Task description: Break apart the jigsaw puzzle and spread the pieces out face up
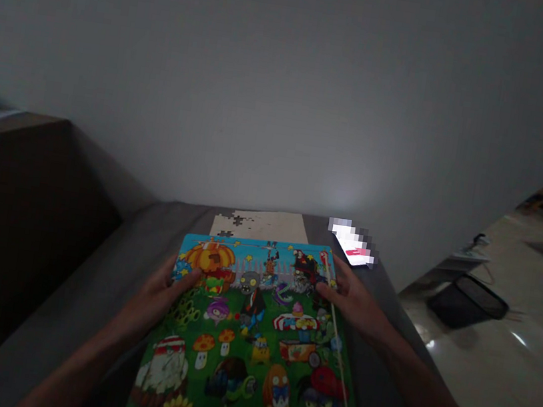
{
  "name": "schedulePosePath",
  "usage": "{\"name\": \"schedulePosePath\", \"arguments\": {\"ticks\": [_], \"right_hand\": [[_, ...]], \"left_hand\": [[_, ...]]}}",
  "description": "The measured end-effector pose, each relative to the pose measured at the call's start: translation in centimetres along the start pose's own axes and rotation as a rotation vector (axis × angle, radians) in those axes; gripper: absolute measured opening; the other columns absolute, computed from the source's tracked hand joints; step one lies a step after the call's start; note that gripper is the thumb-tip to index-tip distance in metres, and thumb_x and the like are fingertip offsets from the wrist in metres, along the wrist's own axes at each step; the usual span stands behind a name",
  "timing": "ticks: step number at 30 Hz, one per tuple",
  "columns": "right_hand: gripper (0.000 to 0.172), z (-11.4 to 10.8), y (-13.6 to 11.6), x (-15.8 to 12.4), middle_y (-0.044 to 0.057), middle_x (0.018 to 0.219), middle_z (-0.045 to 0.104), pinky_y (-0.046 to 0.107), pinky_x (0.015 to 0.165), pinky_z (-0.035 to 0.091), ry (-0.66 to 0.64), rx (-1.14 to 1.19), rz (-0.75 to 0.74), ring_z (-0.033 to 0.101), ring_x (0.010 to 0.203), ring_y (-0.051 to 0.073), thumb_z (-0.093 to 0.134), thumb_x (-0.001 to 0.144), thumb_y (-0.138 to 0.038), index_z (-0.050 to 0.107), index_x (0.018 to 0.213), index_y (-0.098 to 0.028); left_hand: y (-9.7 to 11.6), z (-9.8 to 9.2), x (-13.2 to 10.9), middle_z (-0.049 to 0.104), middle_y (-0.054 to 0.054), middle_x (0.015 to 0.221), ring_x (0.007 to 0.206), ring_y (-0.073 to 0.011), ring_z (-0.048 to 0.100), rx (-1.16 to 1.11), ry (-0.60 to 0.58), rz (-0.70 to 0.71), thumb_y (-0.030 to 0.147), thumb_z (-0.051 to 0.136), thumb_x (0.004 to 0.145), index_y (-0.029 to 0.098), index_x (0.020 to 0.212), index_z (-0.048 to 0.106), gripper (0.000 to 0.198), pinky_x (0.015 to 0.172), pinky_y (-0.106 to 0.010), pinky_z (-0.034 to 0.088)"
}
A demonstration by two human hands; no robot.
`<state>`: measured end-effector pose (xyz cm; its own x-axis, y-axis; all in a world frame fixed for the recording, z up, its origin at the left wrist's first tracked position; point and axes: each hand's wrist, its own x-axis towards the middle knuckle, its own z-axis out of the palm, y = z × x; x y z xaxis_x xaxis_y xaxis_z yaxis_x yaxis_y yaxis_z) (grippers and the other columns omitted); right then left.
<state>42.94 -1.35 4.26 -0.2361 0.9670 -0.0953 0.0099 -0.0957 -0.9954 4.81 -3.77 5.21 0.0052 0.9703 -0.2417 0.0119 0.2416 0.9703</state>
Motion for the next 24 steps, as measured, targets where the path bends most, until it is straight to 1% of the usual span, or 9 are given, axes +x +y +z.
{"name": "schedulePosePath", "arguments": {"ticks": [5,9,12,14,17,19,21,22,24], "right_hand": [[0.117,-0.2,0.3,-0.1,0.013,0.134,0.075,0.056,0.092,0.067,0.032,0.015,0.067,0.079,0.11,0.035,0.085,0.085,-0.055,0.011,0.172,-0.034],[0.119,-0.7,-0.6,-0.7,0.015,0.135,0.074,0.05,0.086,0.068,-0.001,0.043,0.138,0.079,0.108,0.033,0.089,0.081,-0.054,0.014,0.171,-0.032],[0.117,-1.9,-1.3,-1.2,0.015,0.134,0.075,0.05,0.085,0.067,-0.127,-0.067,0.177,0.079,0.108,0.034,0.091,0.078,-0.054,0.021,0.169,-0.03],[0.117,-2.7,-1.3,-1.2,0.013,0.12,0.079,0.051,0.08,0.065,-0.096,-0.28,0.18,0.079,0.098,0.035,0.09,0.078,-0.057,0.023,0.169,-0.028],[0.107,-3.2,-0.6,-0.8,0.01,0.089,0.076,0.048,0.074,0.058,0.129,-0.745,0.115,0.073,0.079,0.032,0.084,0.083,-0.064,0.034,0.167,-0.022],[0.09,-2.9,-0.1,-0.4,0.011,0.091,0.075,0.047,0.078,0.055,0.18,-0.922,0.01,0.071,0.082,0.031,0.079,0.088,-0.062,0.046,0.162,-0.024],[0.071,-2.2,0.3,-0.2,0.013,0.107,0.075,0.046,0.086,0.054,0.102,-0.973,-0.086,0.07,0.094,0.031,0.075,0.094,-0.055,0.054,0.156,-0.028],[0.064,-1.9,0.4,-0.1,0.013,0.113,0.075,0.046,0.09,0.054,0.057,-1.008,-0.121,0.07,0.1,0.031,0.072,0.097,-0.053,0.057,0.154,-0.029],[0.058,-1.2,0.6,0.1,0.015,0.122,0.072,0.047,0.098,0.053,0.02,-1.115,-0.167,0.068,0.113,0.033,0.065,0.102,-0.051,0.058,0.154,-0.026]], "left_hand": [[0.0,-0.1,-0.1,0.083,-0.014,0.111,0.082,-0.0328,0.083,-0.032,0.01,-0.152,0.067,0.07,0.092,0.025,0.15,0.053,0.073,0.069,-0.043,0.071],[0.3,-1.1,-0.3,0.084,-0.01,0.107,0.08,-0.0292,0.082,0.042,0.003,-0.147,0.065,0.071,0.091,0.029,0.152,0.054,0.073,0.071,-0.041,0.07],[0.5,-3.5,0.3,0.083,-0.01,0.095,0.068,-0.0285,0.078,0.412,-0.022,-0.001,0.076,0.065,0.086,0.022,0.132,0.071,0.07,0.06,-0.038,0.065],[0.7,-5.2,1.0,0.08,-0.01,0.083,0.059,-0.028,0.073,0.686,0.079,0.134,0.079,0.055,0.087,0.018,0.109,0.078,0.069,0.053,-0.038,0.059],[0.9,-6.0,1.5,0.08,-0.015,0.103,0.085,-0.0351,0.076,0.81,0.218,0.263,0.073,0.051,0.091,0.016,0.114,0.077,0.067,0.081,-0.049,0.063],[0.5,-4.7,1.4,0.075,-0.015,0.131,0.117,-0.0387,0.071,0.842,0.216,0.367,0.069,0.051,0.093,0.019,0.128,0.074,0.066,0.106,-0.054,0.057],[-0.5,-2.5,1.1,0.067,-0.009,0.149,0.142,-0.035,0.058,0.869,0.114,0.485,0.066,0.054,0.095,0.025,0.135,0.072,0.06,0.124,-0.049,0.044],[-1.1,-1.4,0.9,0.06,-0.009,0.158,0.149,-0.0344,0.052,0.921,0.011,0.583,0.062,0.05,0.101,0.025,0.143,0.068,0.059,0.128,-0.051,0.04],[-2.3,0.5,0.5,0.042,-0.008,0.173,0.16,-0.0342,0.039,1.036,-0.172,0.668,0.06,0.043,0.108,0.027,0.157,0.056,0.061,0.131,-0.055,0.035]]}}
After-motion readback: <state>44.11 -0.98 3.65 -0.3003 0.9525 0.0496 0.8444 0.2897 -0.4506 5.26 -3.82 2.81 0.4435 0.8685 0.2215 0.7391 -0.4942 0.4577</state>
